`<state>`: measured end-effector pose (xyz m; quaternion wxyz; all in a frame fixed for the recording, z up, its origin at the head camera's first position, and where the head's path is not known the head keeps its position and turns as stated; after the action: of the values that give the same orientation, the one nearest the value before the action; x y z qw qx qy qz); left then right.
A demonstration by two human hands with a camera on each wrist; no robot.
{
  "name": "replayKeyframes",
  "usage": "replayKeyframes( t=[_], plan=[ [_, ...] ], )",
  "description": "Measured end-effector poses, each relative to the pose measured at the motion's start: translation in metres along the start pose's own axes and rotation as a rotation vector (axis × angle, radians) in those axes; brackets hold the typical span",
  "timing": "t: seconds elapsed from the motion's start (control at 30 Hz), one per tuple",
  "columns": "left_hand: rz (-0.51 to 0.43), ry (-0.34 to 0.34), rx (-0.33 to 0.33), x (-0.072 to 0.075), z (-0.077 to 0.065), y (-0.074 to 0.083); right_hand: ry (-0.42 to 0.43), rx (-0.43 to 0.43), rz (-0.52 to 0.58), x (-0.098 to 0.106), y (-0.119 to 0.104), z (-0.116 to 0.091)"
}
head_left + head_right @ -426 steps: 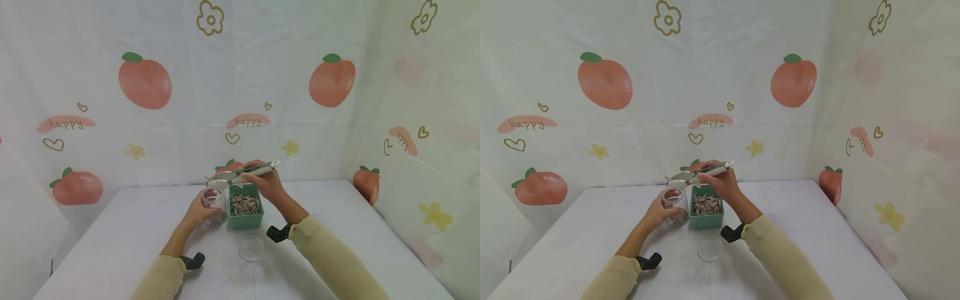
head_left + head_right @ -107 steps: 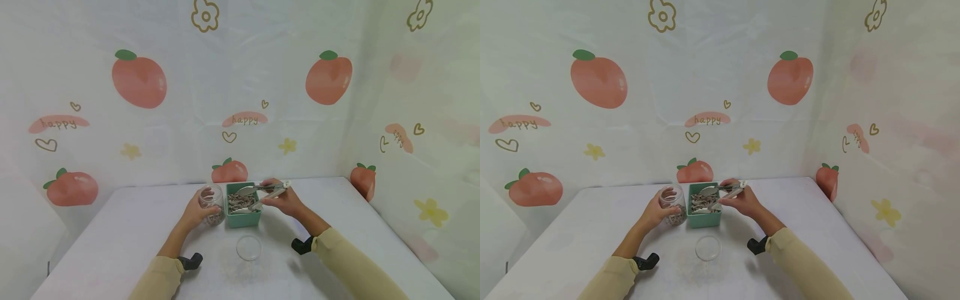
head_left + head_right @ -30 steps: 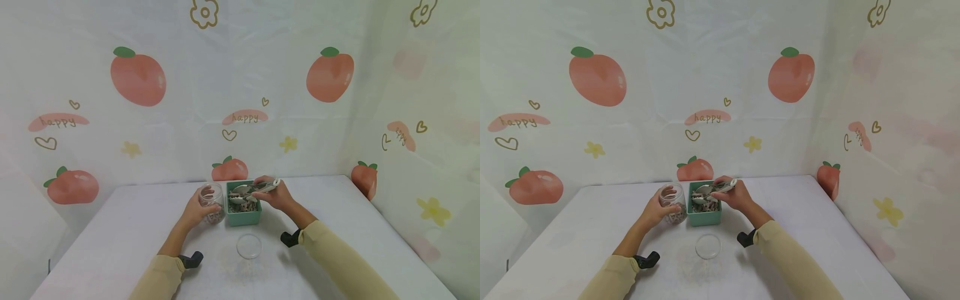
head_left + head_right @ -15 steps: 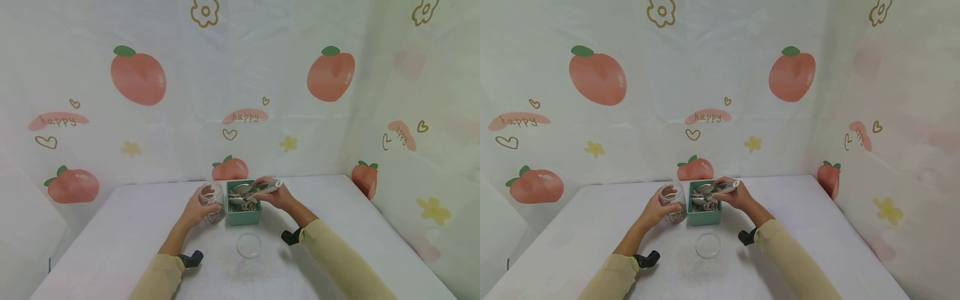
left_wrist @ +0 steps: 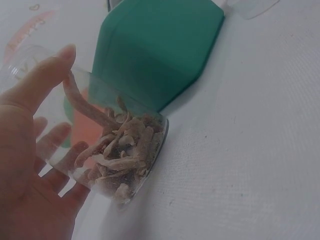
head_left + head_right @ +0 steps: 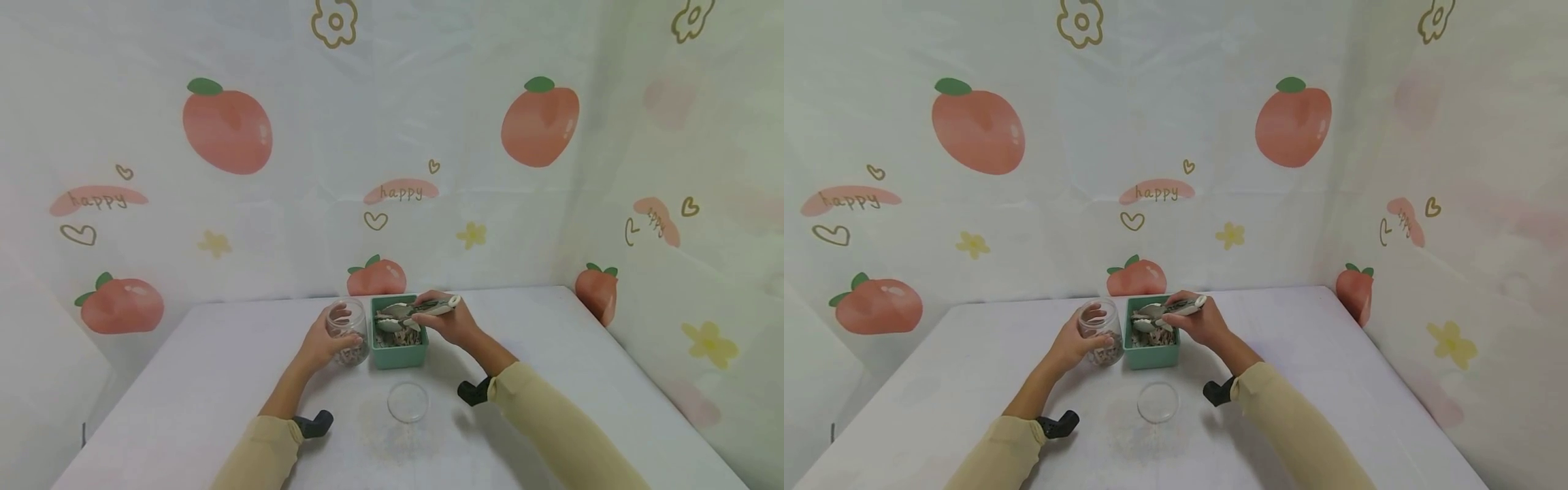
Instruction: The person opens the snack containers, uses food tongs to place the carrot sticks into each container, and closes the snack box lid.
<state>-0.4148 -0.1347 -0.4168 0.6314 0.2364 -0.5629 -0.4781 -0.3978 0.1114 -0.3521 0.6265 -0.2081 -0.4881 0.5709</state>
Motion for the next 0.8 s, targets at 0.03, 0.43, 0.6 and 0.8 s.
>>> replayKeyframes(
  t=[0.03, 0.43, 0.6, 0.8],
  plan=[
    [0.006, -0.002, 0.000, 0.000, 0.000, 0.000, 0.009, 0.000, 0.011, 0.001, 0.000, 0.000],
    [0.017, 0.017, 0.011, 0.002, 0.001, -0.001, 0.061, 0.061, 0.081, 0.015, -0.050, -0.012],
    [0.019, 0.011, 0.017, 0.002, 0.001, -0.001, 0.088, 0.070, 0.053, 0.023, -0.057, -0.015],
    [0.008, 0.009, 0.013, 0.001, 0.001, -0.002, 0.119, 0.105, 0.055, 0.033, -0.065, -0.016]
  ],
)
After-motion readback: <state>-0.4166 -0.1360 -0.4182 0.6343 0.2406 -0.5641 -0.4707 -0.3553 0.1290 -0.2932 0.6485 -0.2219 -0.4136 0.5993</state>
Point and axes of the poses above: each hand's wrist, its own z-axis towards the middle knuckle, its own x-axis out of the back of the hand, y = z × x, the point moved 10 cm from there along z, towards the middle knuckle, and after that the axes turned 8 degrees about z, right-handed, at the moved point
